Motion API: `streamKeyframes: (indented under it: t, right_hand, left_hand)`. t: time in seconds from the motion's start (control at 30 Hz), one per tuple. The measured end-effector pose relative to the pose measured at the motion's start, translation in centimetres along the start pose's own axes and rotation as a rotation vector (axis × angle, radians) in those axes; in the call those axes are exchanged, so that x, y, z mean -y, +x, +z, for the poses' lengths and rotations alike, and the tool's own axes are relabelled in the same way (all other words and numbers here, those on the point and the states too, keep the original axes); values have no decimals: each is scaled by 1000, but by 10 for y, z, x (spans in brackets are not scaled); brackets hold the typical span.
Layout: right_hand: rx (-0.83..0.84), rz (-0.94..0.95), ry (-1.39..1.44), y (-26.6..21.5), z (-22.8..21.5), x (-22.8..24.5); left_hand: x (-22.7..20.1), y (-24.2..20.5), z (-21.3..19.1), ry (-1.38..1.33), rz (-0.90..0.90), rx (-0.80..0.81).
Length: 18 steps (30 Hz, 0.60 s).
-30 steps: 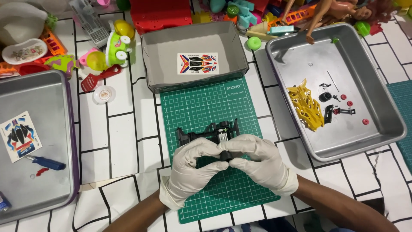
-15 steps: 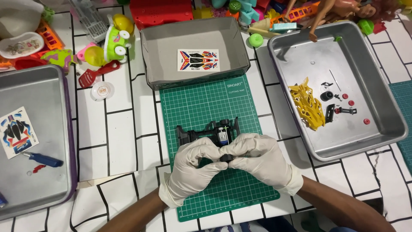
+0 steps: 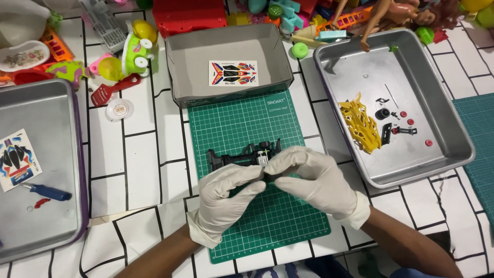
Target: The person assembles a toy car on a green cutting mat. They attach wheels to a black chassis, secure a yellow body shell, and add red wheel caps. The person handles the parts by hand and uses a screwdriver to tighten components.
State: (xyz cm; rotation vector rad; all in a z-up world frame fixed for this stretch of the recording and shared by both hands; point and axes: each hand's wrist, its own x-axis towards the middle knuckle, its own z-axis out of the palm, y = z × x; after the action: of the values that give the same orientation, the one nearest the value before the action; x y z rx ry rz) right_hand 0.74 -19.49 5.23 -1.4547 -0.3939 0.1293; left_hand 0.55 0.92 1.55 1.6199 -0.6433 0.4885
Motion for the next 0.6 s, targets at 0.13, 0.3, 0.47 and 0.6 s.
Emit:
streamKeyframes:
  t: [0.13, 0.3, 0.47, 0.6]
  right_hand:
    - [-106, 139, -103, 8, -17, 14]
    - [-99, 226, -847, 12, -38, -8]
    - [22, 135, -1043, 6, -49, -53]
    - [58, 133, -1004, 3, -48, -36]
  left_hand:
    - [7, -8, -7, -89, -115, -102]
    - [5, -1, -13, -53, -75, -125]
    - [8, 9, -12, 8, 44, -160]
    - [13, 9, -23, 14, 55, -186]
